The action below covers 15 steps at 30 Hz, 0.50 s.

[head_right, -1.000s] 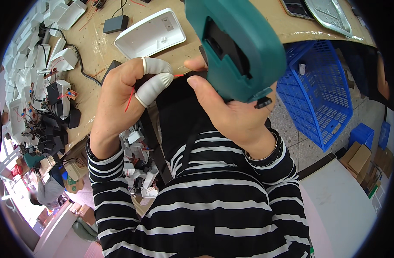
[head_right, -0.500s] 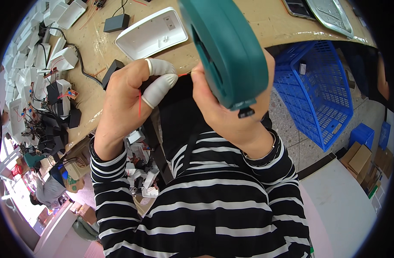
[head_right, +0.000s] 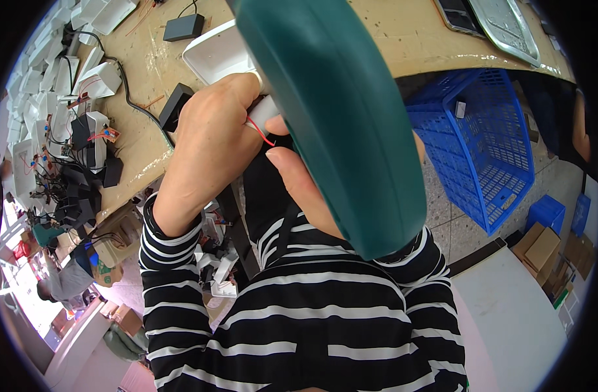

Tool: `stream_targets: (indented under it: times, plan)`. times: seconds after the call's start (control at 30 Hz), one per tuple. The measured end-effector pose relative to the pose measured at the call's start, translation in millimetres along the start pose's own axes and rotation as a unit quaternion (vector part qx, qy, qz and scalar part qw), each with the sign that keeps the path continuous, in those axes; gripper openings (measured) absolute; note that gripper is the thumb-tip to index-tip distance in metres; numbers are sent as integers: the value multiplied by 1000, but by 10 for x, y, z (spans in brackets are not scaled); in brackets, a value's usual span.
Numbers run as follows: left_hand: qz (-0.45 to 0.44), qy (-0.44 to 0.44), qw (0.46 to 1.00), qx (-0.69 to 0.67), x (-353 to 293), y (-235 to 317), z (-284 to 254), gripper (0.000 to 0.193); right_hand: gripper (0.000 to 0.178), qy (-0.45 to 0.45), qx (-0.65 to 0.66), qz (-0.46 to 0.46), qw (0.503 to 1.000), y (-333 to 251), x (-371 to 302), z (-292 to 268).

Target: Assembling electronic components into plastic housings using a hot glue gun.

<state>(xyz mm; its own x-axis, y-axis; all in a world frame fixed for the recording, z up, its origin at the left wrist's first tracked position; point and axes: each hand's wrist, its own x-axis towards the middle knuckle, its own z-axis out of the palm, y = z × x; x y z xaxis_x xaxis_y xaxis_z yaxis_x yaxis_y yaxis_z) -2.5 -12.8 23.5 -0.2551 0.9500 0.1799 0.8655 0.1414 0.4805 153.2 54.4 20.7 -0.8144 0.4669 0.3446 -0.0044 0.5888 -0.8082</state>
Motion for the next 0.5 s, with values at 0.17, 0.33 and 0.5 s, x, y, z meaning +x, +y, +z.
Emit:
stream_targets:
  times: [0.17,0.33,0.5]
  plan:
    - [17,11,1000,-17,-14,-26,39,13,47,58,-10,-16,998,-37,65,53]
    - [7,-53,998,-28,-40,-30,-15,14,46,82,42,0,996,10,76,49]
    - [26,-51,996,-62,-84,-30,-46,11,45,114,6,-12,993,62,105,52]
